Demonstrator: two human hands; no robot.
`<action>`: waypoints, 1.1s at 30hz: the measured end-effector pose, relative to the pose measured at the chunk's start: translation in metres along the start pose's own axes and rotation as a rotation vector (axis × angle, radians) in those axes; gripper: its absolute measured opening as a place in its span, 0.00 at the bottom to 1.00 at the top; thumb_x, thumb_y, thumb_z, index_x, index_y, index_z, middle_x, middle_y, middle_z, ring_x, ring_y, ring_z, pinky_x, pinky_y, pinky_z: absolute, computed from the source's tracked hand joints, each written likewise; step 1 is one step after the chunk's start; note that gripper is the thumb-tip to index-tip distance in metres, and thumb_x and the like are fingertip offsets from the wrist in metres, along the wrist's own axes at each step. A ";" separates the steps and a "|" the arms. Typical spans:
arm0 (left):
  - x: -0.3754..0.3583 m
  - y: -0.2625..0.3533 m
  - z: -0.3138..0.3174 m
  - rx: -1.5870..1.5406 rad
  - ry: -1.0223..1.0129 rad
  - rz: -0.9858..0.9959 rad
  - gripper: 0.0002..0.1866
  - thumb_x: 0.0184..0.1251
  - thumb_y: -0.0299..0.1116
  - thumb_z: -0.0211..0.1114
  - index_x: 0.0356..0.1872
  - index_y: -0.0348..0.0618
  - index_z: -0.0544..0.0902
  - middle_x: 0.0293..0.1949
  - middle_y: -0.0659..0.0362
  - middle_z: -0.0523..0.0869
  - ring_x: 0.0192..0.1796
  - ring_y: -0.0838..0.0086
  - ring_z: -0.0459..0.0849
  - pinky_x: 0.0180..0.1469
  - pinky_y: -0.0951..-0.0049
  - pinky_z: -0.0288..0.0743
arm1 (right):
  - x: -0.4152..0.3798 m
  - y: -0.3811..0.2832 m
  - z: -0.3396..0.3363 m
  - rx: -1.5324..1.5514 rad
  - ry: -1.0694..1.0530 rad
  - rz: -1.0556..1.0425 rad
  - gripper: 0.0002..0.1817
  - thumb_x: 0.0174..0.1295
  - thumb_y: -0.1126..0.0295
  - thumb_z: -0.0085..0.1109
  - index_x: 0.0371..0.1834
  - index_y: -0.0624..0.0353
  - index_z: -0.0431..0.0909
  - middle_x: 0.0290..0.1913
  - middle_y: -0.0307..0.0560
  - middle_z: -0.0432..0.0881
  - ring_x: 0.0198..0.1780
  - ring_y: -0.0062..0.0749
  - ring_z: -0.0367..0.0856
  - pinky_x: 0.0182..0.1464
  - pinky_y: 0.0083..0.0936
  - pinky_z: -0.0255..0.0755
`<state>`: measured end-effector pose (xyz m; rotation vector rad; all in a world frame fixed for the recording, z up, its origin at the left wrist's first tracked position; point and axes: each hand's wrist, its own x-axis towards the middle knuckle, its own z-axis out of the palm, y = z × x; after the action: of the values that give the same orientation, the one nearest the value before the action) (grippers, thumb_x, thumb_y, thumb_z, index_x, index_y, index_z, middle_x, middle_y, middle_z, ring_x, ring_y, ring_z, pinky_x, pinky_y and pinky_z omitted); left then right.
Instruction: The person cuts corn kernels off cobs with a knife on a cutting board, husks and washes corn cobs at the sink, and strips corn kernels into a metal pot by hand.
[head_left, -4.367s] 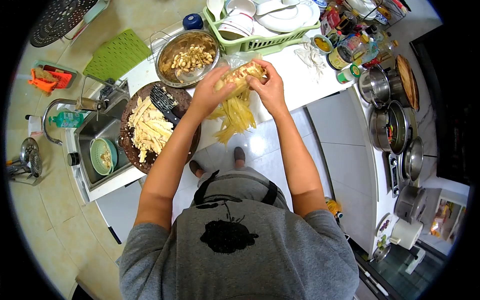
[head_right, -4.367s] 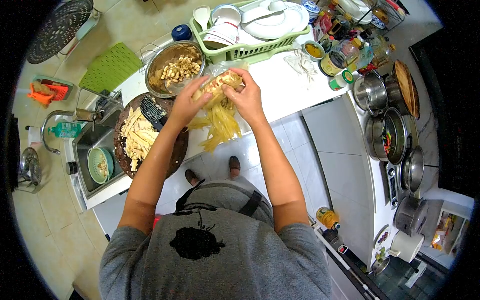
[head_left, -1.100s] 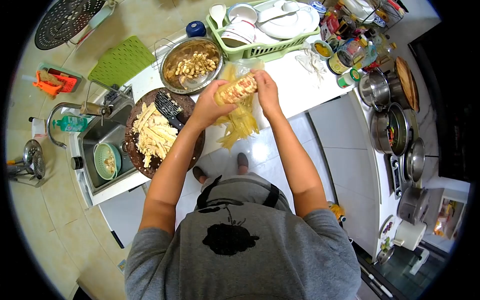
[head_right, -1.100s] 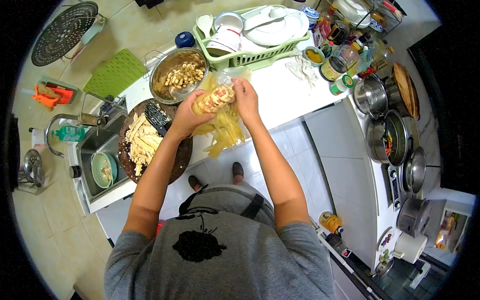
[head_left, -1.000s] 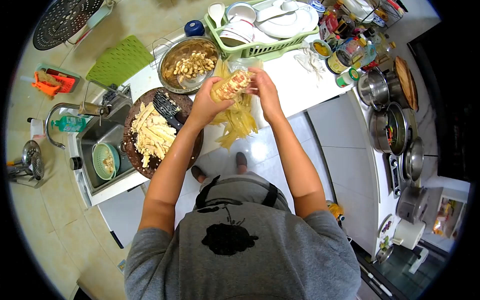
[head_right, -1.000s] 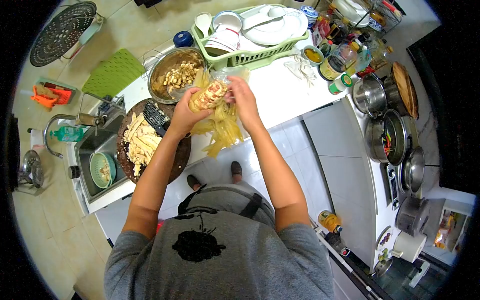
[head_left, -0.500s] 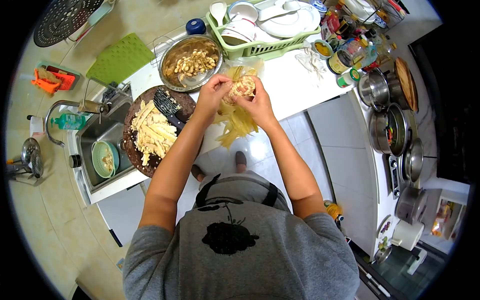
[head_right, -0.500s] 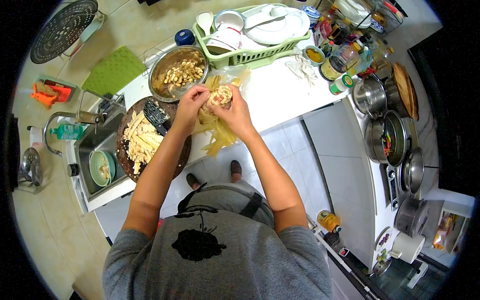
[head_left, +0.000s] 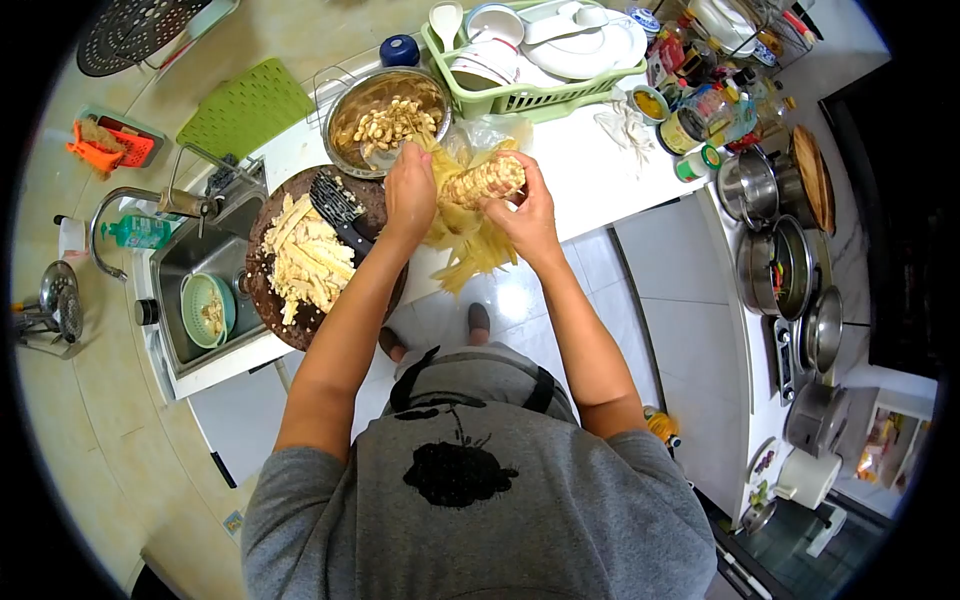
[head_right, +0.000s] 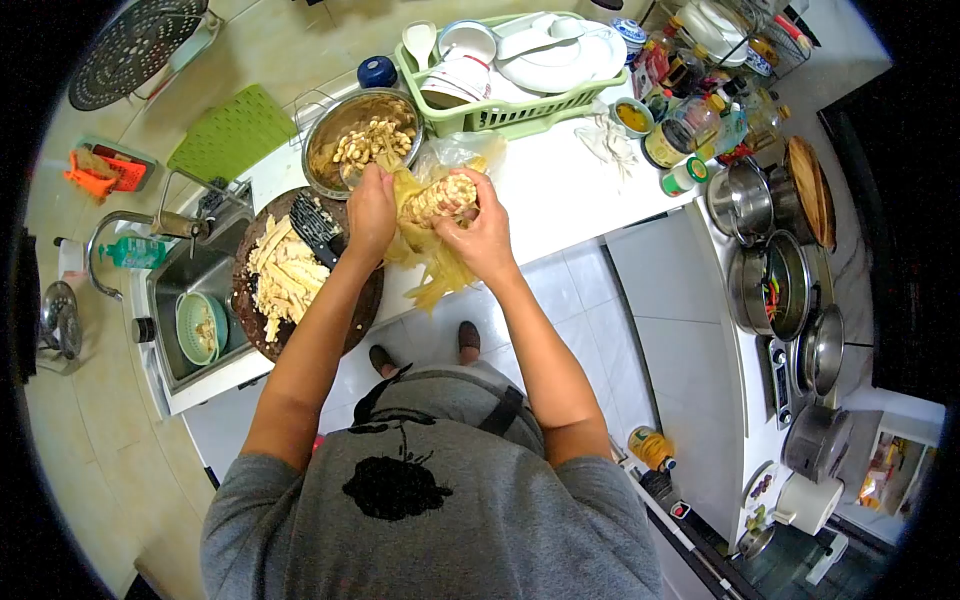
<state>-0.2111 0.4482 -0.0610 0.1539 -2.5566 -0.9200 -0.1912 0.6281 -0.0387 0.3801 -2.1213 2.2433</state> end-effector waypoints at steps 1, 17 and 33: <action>0.001 -0.001 0.000 0.014 -0.019 -0.011 0.06 0.69 0.28 0.57 0.37 0.36 0.71 0.32 0.41 0.81 0.36 0.42 0.80 0.39 0.49 0.71 | -0.001 -0.002 -0.001 0.029 0.012 0.004 0.32 0.49 0.79 0.67 0.61 0.60 0.69 0.50 0.45 0.78 0.48 0.25 0.81 0.51 0.24 0.78; -0.004 0.000 -0.022 0.011 0.038 0.135 0.14 0.67 0.31 0.60 0.52 0.40 0.78 0.53 0.46 0.79 0.55 0.53 0.79 0.58 0.59 0.71 | 0.013 -0.021 -0.026 -0.217 -0.054 -0.121 0.33 0.48 0.75 0.65 0.62 0.59 0.71 0.53 0.50 0.79 0.51 0.35 0.82 0.55 0.29 0.75; 0.011 0.051 -0.045 -1.228 -0.336 -0.276 0.21 0.63 0.28 0.67 0.57 0.38 0.74 0.51 0.59 0.82 0.52 0.76 0.80 0.58 0.73 0.73 | 0.038 -0.037 0.036 -0.380 -0.016 -0.305 0.38 0.50 0.69 0.69 0.67 0.60 0.65 0.59 0.59 0.77 0.59 0.50 0.77 0.59 0.38 0.73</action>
<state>-0.2001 0.4593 0.0062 -0.0282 -1.7700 -2.5682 -0.2154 0.5893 0.0063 0.6482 -2.2490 1.6396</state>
